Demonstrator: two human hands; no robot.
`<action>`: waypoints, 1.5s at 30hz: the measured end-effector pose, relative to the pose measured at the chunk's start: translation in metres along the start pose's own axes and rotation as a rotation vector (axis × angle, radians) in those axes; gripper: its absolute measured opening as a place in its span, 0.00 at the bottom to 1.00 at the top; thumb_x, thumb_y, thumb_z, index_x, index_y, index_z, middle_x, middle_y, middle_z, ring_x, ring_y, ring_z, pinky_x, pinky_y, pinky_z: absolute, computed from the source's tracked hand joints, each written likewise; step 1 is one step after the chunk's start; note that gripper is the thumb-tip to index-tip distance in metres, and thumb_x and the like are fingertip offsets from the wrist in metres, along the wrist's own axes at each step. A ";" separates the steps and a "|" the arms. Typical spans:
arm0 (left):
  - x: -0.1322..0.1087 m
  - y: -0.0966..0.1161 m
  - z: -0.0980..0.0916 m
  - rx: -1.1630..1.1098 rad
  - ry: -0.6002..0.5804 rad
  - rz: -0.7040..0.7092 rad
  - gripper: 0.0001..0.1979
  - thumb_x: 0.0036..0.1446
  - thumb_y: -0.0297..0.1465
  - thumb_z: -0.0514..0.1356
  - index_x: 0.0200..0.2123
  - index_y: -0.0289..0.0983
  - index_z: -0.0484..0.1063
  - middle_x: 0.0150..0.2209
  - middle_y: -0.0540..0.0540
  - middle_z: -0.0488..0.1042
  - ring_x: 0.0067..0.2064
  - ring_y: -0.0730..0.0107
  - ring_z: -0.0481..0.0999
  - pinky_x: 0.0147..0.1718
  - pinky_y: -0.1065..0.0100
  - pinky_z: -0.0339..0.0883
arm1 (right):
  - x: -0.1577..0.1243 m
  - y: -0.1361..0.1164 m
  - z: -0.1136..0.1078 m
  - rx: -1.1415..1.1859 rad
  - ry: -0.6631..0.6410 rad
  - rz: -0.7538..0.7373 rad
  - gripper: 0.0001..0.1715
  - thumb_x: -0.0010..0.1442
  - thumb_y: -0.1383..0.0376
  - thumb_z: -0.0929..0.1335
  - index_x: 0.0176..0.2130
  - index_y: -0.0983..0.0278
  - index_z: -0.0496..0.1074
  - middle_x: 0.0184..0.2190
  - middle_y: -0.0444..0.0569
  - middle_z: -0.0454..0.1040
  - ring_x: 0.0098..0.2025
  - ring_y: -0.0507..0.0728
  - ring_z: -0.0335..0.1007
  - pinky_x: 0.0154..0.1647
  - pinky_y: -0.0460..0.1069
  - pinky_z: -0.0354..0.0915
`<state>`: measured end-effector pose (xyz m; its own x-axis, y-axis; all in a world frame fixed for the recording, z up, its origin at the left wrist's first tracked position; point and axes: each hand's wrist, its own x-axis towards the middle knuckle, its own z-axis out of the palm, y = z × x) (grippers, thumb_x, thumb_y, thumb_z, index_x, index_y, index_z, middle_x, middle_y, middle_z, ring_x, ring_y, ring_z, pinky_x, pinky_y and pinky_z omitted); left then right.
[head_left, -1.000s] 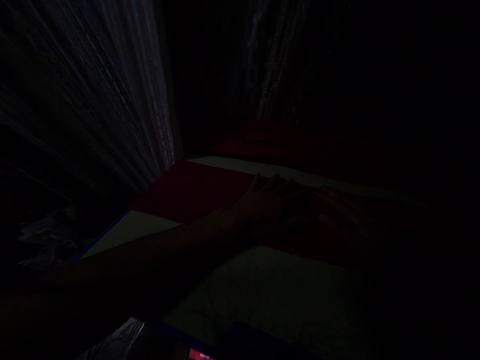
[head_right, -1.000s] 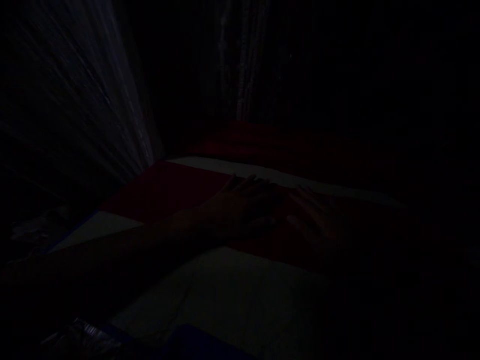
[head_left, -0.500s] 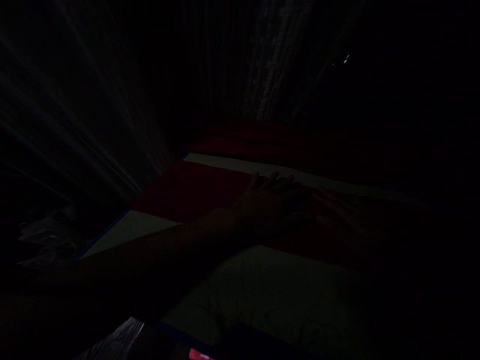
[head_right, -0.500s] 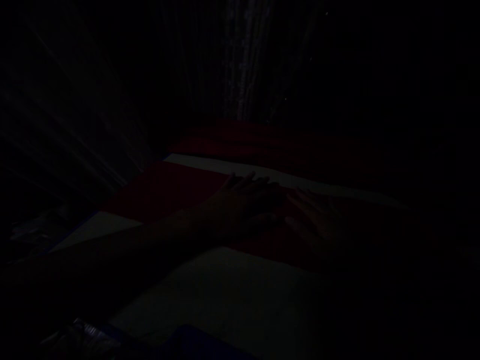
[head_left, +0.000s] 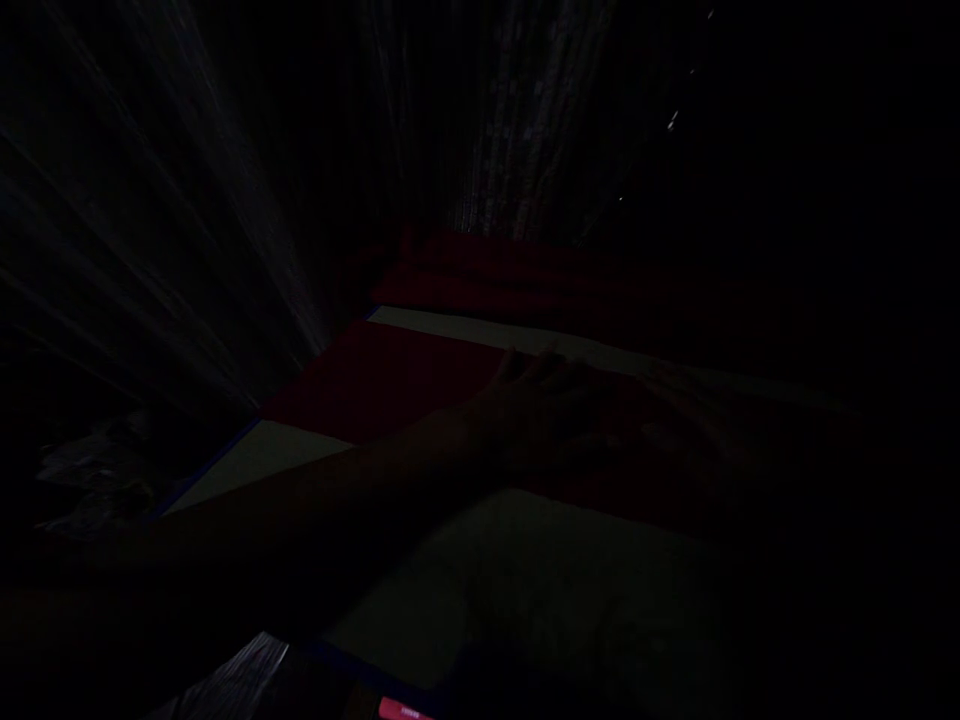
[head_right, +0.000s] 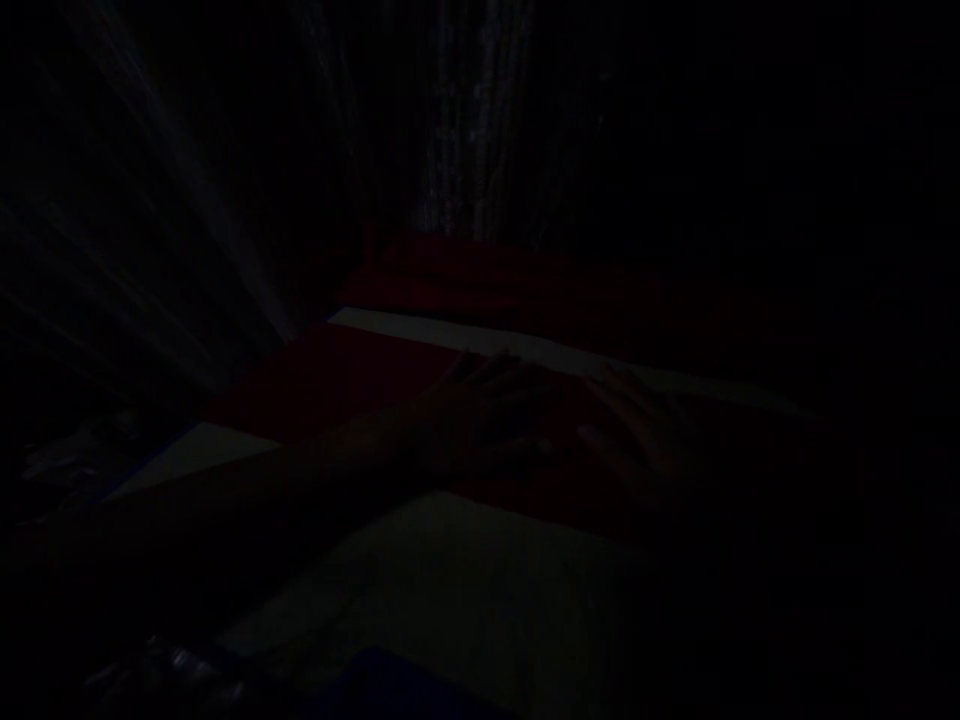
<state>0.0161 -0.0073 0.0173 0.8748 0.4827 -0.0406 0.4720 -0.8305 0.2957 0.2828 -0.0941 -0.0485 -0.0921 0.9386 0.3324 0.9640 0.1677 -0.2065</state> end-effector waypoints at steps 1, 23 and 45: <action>0.000 -0.001 0.001 0.008 -0.004 -0.005 0.41 0.69 0.60 0.43 0.77 0.46 0.47 0.78 0.45 0.39 0.78 0.43 0.33 0.72 0.32 0.27 | 0.000 -0.001 0.000 -0.002 -0.023 0.002 0.39 0.72 0.40 0.56 0.70 0.56 0.63 0.71 0.50 0.58 0.72 0.69 0.55 0.73 0.73 0.50; 0.000 -0.001 0.006 0.003 0.020 -0.014 0.42 0.68 0.61 0.43 0.76 0.46 0.47 0.78 0.44 0.38 0.78 0.42 0.34 0.71 0.30 0.29 | 0.005 -0.001 -0.002 0.009 -0.023 0.078 0.41 0.70 0.39 0.54 0.69 0.58 0.63 0.72 0.49 0.56 0.74 0.66 0.53 0.72 0.72 0.52; 0.001 -0.002 0.007 0.016 0.037 -0.014 0.41 0.68 0.60 0.43 0.76 0.45 0.50 0.78 0.44 0.42 0.78 0.41 0.36 0.71 0.30 0.29 | 0.001 0.003 0.004 0.035 -0.086 0.053 0.40 0.70 0.39 0.54 0.69 0.55 0.64 0.72 0.49 0.56 0.74 0.66 0.53 0.74 0.74 0.46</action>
<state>0.0166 -0.0070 0.0101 0.8635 0.5043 -0.0096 0.4864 -0.8275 0.2804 0.2846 -0.0914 -0.0525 -0.0641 0.9686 0.2401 0.9588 0.1265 -0.2543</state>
